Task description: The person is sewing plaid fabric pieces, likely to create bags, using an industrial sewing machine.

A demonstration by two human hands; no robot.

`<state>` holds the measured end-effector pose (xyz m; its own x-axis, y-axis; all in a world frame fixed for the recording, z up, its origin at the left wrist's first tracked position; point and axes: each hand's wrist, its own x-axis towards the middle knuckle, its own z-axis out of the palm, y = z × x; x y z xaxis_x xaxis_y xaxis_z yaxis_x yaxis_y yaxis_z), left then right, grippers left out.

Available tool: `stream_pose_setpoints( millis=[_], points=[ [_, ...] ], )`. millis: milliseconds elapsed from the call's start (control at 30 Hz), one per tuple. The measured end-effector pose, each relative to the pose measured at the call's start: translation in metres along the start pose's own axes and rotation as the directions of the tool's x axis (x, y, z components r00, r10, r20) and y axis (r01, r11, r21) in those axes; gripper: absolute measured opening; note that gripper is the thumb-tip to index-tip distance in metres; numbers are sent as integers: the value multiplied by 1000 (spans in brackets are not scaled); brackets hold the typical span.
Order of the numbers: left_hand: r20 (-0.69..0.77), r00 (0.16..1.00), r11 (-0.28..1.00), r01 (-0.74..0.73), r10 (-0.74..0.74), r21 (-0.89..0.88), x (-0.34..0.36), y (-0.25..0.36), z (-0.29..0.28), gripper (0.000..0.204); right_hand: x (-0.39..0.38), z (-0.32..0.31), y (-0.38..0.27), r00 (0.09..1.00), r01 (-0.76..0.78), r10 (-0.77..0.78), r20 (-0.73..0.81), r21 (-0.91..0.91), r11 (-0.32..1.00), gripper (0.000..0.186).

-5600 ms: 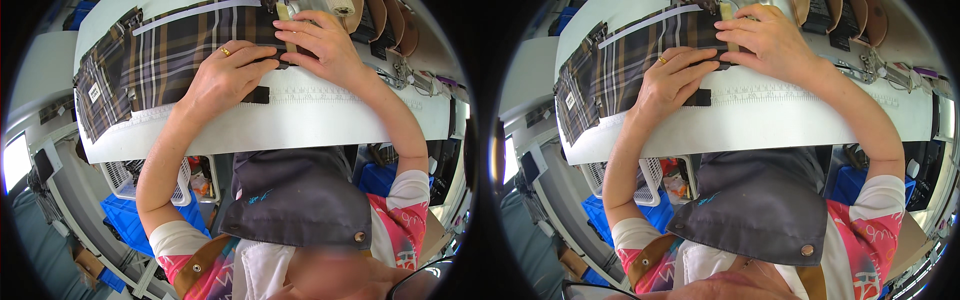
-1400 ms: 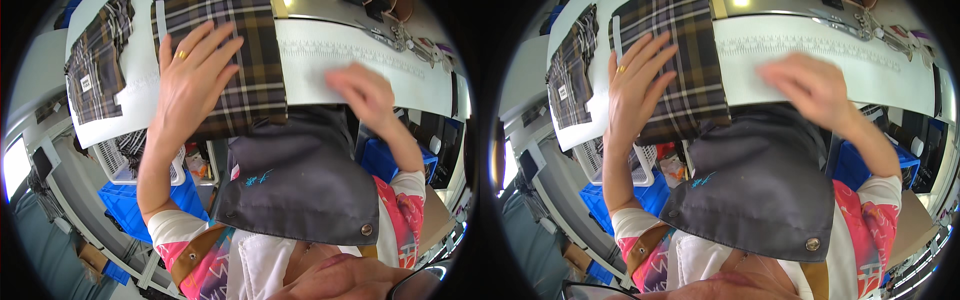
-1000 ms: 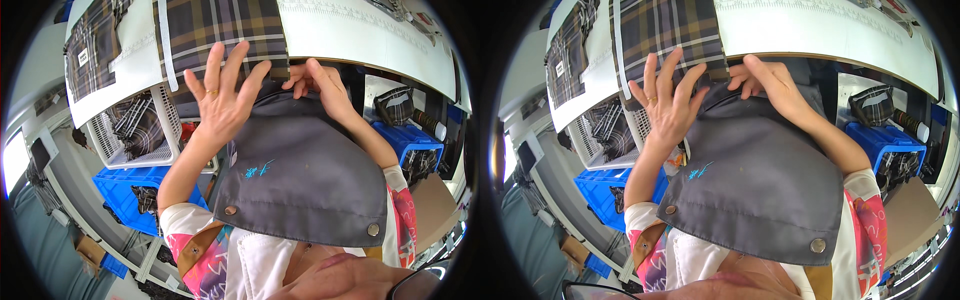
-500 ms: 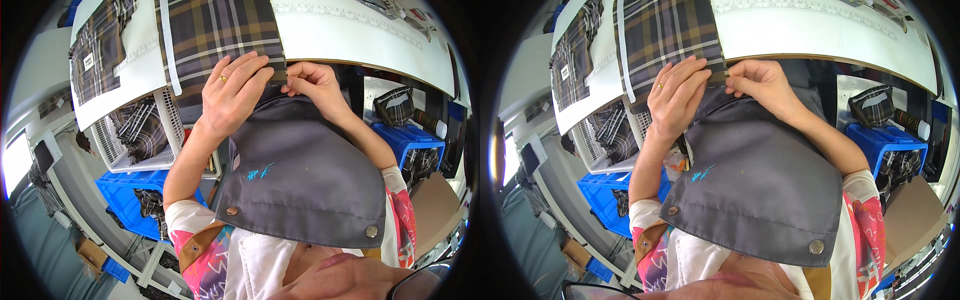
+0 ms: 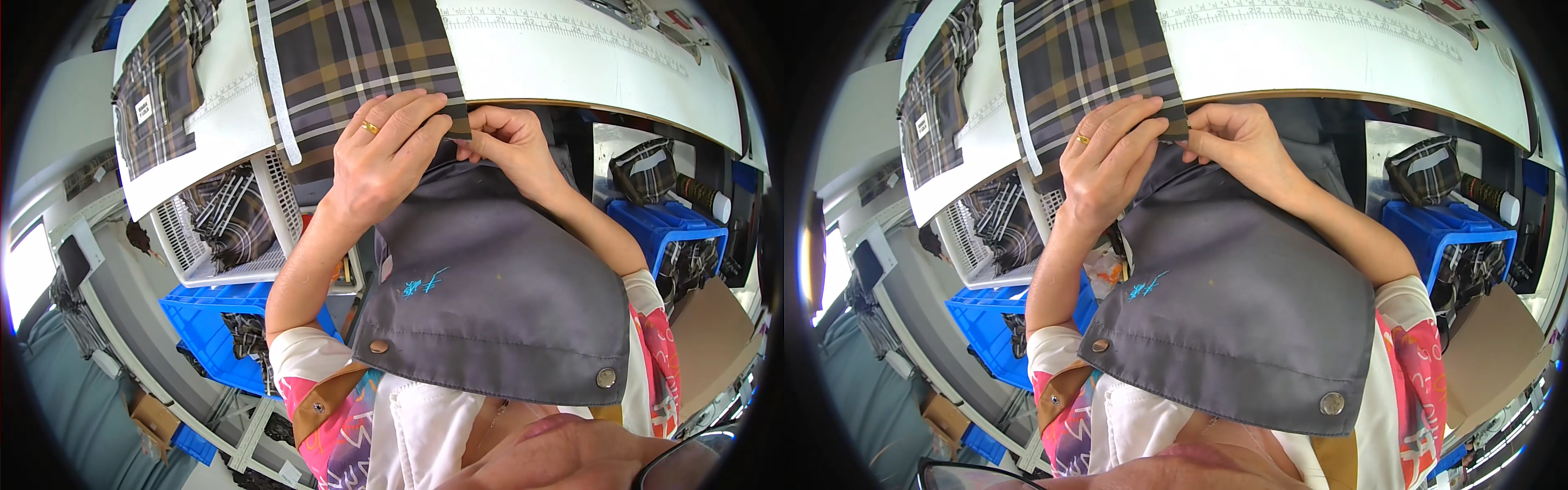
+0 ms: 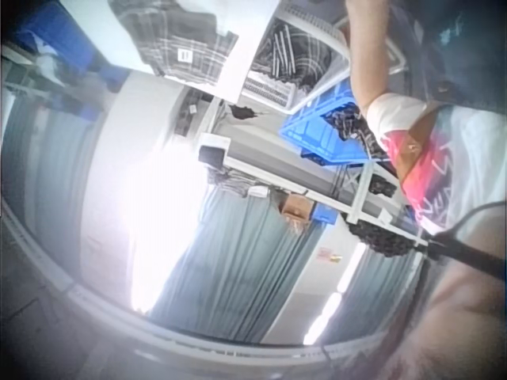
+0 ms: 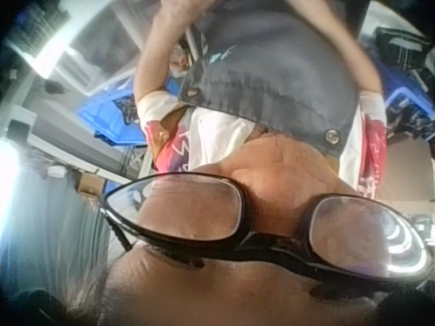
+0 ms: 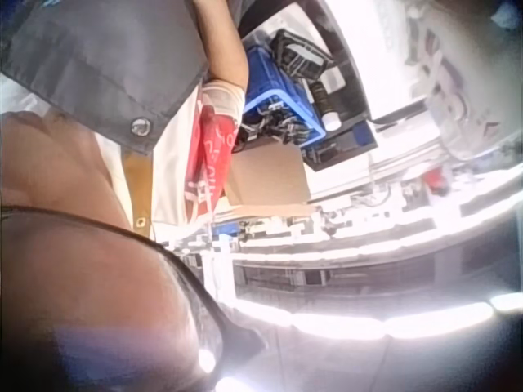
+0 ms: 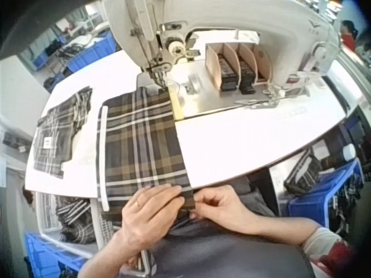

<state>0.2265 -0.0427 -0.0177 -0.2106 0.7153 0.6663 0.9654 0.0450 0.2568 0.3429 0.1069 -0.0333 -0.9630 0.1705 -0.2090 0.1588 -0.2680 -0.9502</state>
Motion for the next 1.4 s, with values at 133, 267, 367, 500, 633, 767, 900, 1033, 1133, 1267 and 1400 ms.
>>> stream_pose_setpoints(
  millis=[133,267,367,500,633,767,900,1033,1133,1267,1400],
  points=[
    [87,996,999,28,-26,-23,6,4,-8,25,-3,-5,-2,998,-62,63,-11,40,997,24],
    [142,990,1000,9,-10,10,6,3,-11,24,-5,-2,-12,999,-52,52,-9,-46,998,28],
    [111,994,999,-2,-2,40,6,6,-7,24,-4,-1,-15,993,-110,108,55,31,993,29],
    [70,997,1000,-13,13,-2,11,3,-8,25,-3,-4,-23,936,-343,307,170,252,905,30],
    [95,995,998,-5,10,-60,13,-2,-12,26,-9,-22,-48,982,155,-72,174,-528,835,21],
    [110,994,992,34,-20,-125,16,-1,-10,24,3,-26,-65,698,600,-552,456,-793,104,25],
    [106,993,983,64,-46,-171,17,-2,-7,24,11,-22,-50,563,656,-612,556,-751,-78,25],
    [215,975,968,105,-55,-226,24,-5,-14,27,14,-19,-51,544,653,-634,549,-752,-91,22],
    [377,922,985,139,-89,-107,58,-27,-33,35,15,-21,-51,576,650,-620,533,-759,-49,18],
    [393,913,989,61,-111,138,74,-71,-16,41,17,-19,-58,612,666,-600,515,-745,40,17],
    [444,892,994,45,-87,103,87,-83,-13,43,19,-21,-60,661,652,-581,474,-747,131,17]
  ],
)
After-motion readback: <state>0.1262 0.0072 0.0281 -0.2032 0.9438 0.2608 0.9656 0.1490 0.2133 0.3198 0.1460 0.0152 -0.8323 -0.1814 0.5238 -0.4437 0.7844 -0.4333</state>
